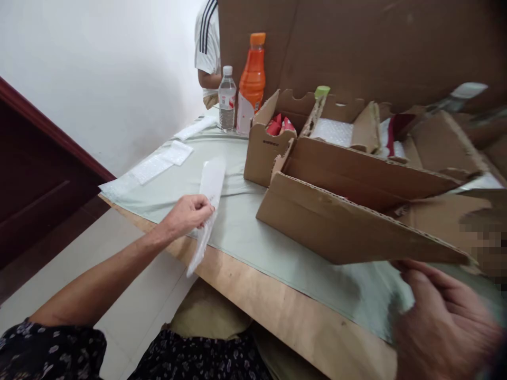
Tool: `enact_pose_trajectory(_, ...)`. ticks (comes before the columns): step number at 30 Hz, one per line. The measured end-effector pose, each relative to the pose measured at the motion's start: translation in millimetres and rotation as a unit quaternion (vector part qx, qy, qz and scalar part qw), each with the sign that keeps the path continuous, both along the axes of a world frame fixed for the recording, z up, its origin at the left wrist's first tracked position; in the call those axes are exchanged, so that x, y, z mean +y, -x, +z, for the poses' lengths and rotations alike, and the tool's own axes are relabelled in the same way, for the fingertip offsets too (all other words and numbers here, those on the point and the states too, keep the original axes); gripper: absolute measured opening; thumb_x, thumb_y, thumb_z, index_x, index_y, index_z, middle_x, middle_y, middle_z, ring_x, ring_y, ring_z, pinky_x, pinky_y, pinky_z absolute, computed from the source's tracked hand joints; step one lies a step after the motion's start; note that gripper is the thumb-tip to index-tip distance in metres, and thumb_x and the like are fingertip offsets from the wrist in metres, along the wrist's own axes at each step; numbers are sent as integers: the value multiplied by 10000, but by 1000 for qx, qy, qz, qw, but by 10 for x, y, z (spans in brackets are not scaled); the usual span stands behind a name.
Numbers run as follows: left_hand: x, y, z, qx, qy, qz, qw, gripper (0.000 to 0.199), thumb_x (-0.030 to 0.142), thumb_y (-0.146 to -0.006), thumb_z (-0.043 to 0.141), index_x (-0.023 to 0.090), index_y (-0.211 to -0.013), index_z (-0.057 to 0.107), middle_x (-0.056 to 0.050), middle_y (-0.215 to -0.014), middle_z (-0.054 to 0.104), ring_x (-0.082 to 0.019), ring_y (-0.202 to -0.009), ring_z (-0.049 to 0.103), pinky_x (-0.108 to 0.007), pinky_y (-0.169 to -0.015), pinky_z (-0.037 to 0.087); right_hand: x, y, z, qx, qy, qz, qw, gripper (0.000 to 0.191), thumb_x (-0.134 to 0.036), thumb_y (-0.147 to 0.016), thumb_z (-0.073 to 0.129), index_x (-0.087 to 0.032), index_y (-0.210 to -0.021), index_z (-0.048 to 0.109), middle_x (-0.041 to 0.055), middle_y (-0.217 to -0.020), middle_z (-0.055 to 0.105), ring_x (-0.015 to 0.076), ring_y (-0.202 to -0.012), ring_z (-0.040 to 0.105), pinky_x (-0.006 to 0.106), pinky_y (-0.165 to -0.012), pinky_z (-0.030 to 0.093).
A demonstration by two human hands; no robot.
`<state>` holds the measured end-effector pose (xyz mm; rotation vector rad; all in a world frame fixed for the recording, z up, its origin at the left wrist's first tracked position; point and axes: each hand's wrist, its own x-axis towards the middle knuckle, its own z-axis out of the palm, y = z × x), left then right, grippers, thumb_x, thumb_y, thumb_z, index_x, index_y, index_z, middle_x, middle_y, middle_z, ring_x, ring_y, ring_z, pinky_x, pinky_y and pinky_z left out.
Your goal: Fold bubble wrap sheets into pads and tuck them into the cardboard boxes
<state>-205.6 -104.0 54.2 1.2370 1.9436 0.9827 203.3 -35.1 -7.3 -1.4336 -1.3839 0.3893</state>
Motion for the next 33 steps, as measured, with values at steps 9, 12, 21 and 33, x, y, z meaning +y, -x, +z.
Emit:
enact_pose_trajectory(9,-264,-1275,-485,-286,23,-81,955,352,522,-818,700,184,-755,625,-38,-726,712,-163,-666,715,-298,-655,612,-1331,369,-128,92,93,150,980,449,-443,-975,650,-227,-1369,650,183,-1532,571,336,-1234,685,508,-995,576)
enact_pose_trajectory(12,-340,-1571,-547,-370,35,-94,924,352,518,-838,741,178,-903,675,-99,-971,769,-226,-914,771,-350,-780,641,-1406,282,-137,30,164,188,968,696,-518,-936,686,-210,-1535,511,166,-1354,691,293,-1112,725,440,-927,608)
enact_pose_trajectory(21,-598,-1323,-639,110,-211,-124,963,170,238,-930,620,225,-1052,738,-122,-1250,741,-307,-1262,641,-545,-1140,502,-1281,485,-182,-48,159,108,980,540,-402,-968,590,-167,-1454,621,-82,-601,458,103,-467,426,226,-497,456)
enact_pose_trajectory(33,-580,-754,-830,272,-148,-159,937,267,320,-971,565,182,-1137,724,-164,-1411,659,-384,-1421,532,-584,-1170,451,-1682,415,-43,-127,195,306,923,315,-330,-1011,555,-242,-1195,795,71,-1146,812,261,-987,800,413,-853,679)
